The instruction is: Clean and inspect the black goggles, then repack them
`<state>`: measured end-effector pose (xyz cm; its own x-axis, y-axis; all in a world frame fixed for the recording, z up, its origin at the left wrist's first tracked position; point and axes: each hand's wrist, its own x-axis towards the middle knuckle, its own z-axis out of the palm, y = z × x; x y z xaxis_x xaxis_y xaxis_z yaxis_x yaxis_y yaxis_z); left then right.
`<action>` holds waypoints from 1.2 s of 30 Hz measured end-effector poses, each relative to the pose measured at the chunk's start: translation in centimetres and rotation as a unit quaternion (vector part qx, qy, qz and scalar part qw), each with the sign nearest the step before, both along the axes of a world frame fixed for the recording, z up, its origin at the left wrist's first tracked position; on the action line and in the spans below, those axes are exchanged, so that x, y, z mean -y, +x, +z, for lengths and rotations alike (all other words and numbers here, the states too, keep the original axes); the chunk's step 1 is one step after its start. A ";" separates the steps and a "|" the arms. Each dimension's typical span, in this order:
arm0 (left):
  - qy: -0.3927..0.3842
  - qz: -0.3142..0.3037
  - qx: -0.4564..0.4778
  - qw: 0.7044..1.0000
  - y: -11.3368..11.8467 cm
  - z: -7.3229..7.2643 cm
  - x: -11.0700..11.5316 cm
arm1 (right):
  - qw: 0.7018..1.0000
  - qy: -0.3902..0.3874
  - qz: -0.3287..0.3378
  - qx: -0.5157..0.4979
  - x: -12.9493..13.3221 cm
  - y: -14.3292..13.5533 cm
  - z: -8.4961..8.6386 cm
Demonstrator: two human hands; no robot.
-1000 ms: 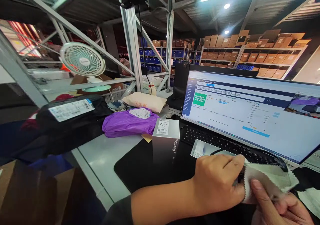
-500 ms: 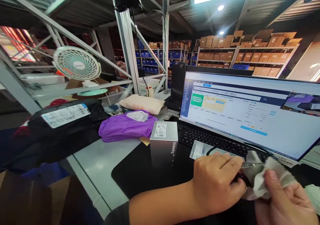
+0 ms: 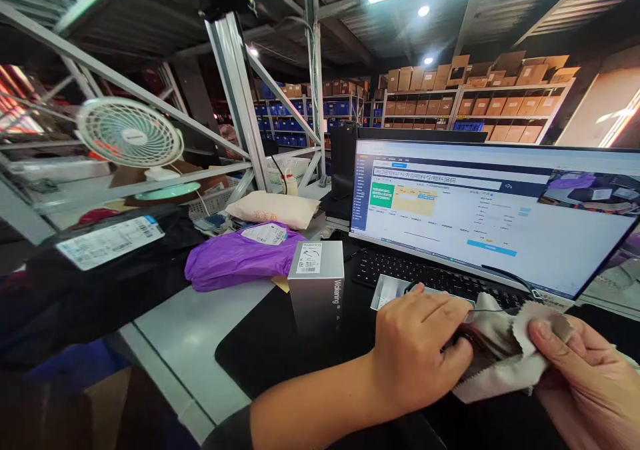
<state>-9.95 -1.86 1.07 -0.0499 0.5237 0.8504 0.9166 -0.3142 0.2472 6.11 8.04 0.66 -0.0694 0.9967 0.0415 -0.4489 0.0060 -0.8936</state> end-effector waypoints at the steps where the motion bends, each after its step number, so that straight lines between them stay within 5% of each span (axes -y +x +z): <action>1: -0.004 -0.004 0.012 1.000 -0.1 -0.1 -0.1 | 1.000 -0.005 0.011 0.005 0.6 -0.5 0.1; 6: -0.032 -0.011 0.105 0.994 -0.5 0.2 0.2 | 0.994 0.105 -0.014 0.027 6.0 -4.0 0.1; 10: -0.053 -0.017 0.126 0.991 -1.1 0.8 0.2 | 0.987 0.139 -0.018 0.077 6.2 -4.6 0.6; 14: -0.020 -0.050 0.081 0.995 -1.3 1.2 0.3 | 0.992 0.092 0.082 0.002 4.0 -2.0 2.6; 18: -0.034 -0.062 0.097 0.993 -1.6 1.5 0.5 | 0.987 0.068 0.140 0.037 2.0 0.9 4.4; 21: -0.077 -0.091 0.161 0.980 -2.3 1.9 0.6 | 0.986 0.098 0.108 0.074 0.6 3.6 5.2; 25: -0.122 -0.124 0.212 0.962 -2.8 2.7 1.0 | 0.977 0.187 -0.034 0.096 0.1 6.8 6.1; 28: -0.129 -0.116 0.194 0.965 -2.6 2.9 1.3 | 0.950 0.246 -0.126 0.147 1.7 7.4 6.6; 32: -0.094 -0.106 0.145 0.979 -1.9 2.8 1.4 | 0.899 0.319 -0.149 0.261 4.9 5.4 6.0; 34: -0.064 -0.113 0.126 0.983 -1.7 2.7 1.3 | 0.840 0.408 -0.150 0.325 6.3 3.3 4.9; 36: -0.042 -0.118 0.119 0.985 -1.6 2.6 1.2 | 0.750 0.522 -0.154 0.375 7.3 0.7 3.3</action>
<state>-11.57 -3.07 3.67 -0.1108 0.6126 0.7826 0.7343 -0.4802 0.4799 6.84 0.74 3.99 -0.2371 0.4217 0.8752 0.3445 0.8788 -0.3301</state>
